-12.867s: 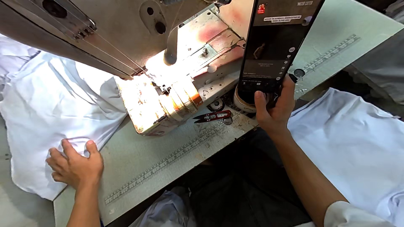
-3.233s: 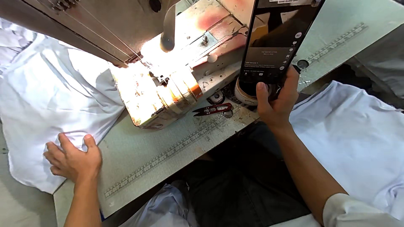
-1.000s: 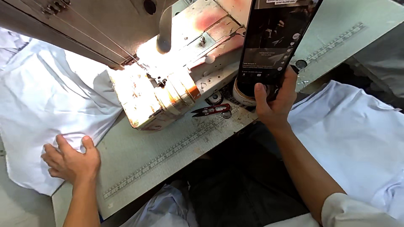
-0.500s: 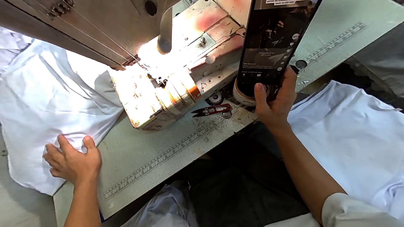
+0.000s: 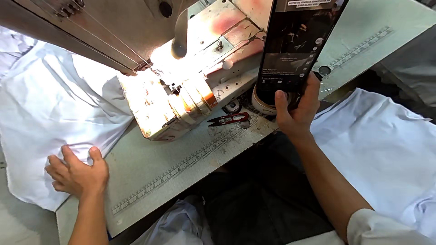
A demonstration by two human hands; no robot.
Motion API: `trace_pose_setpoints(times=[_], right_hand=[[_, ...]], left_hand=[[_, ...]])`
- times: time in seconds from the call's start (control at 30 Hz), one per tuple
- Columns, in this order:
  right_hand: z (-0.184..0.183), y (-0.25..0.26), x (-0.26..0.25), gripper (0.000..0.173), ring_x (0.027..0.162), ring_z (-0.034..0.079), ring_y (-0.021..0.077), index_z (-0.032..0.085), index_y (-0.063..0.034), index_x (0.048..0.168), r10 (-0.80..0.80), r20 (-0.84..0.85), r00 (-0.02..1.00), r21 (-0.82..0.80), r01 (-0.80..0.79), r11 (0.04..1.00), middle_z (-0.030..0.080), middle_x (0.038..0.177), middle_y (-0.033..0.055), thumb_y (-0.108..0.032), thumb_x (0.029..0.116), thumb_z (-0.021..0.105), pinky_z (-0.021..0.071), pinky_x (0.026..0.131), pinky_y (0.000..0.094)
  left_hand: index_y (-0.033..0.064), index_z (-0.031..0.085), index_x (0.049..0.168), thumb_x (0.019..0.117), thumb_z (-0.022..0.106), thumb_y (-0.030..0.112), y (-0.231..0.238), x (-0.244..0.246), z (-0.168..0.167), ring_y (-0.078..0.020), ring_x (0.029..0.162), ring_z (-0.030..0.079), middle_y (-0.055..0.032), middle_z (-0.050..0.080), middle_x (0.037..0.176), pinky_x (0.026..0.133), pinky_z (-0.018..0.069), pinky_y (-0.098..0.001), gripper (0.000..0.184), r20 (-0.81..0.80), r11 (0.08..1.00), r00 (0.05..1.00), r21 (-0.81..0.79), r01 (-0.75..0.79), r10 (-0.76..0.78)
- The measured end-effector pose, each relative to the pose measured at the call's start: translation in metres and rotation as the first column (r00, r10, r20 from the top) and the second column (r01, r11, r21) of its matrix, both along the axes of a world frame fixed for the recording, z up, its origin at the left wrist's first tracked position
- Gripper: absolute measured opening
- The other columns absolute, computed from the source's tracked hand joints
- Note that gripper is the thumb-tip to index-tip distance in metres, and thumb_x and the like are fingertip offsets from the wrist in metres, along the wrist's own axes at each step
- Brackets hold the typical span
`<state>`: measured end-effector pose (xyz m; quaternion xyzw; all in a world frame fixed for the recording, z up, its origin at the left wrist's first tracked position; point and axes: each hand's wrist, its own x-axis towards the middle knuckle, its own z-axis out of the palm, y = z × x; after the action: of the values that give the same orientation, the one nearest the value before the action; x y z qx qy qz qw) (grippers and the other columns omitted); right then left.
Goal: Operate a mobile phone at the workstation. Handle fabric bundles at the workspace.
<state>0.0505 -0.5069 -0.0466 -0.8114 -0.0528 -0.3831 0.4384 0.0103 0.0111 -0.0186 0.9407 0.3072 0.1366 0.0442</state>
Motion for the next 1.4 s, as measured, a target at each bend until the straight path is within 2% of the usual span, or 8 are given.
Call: trace_pose_setpoints(times=[0.7,0.97,1.4], right_hand=[[-0.0012,0.0006,0.0009,0.061,0.117,0.063,0.0187,0.040,0.0126,0.142,-0.017,0.007,1.000,-0.004,0.017,1.000,0.061,0.126,0.0231,-0.029,0.1013,0.058,0.0530,0.100,0.0341],[-0.0013,-0.0002,0.0008,0.060,0.114,0.064,0.0173,0.041,0.0117,0.141,-0.009,0.006,1.000,-0.003,0.009,1.000,0.061,0.124,0.0215,-0.030,0.1020,0.057,0.0541,0.097,0.0337],[-0.0012,0.0000,0.0010,0.060,0.114,0.064,0.0178,0.040,0.0115,0.142,-0.003,0.008,1.000,0.005,0.003,1.000,0.061,0.124,0.0217,-0.030,0.1021,0.057,0.0544,0.098,0.0342]], left_hand=[[0.0106,0.031,0.161,0.1005,0.041,0.060,0.0001,0.0004,-0.0011,-0.0498,0.154,0.014,-0.0267,0.017,0.168,0.115,0.0151,-0.0741,0.079,0.000,1.000,1.000,-0.009,-0.015,0.015],[0.0085,0.031,0.161,0.1014,0.042,0.057,-0.0015,0.0001,0.0012,-0.0509,0.154,0.014,-0.0278,0.017,0.167,0.115,0.0153,-0.0754,0.078,0.009,1.000,1.000,-0.015,0.002,-0.002],[0.0102,0.031,0.161,0.1009,0.042,0.058,0.0002,0.0005,-0.0009,-0.0500,0.154,0.013,-0.0259,0.016,0.168,0.115,0.0140,-0.0749,0.078,0.008,1.000,1.000,-0.020,-0.013,0.013]])
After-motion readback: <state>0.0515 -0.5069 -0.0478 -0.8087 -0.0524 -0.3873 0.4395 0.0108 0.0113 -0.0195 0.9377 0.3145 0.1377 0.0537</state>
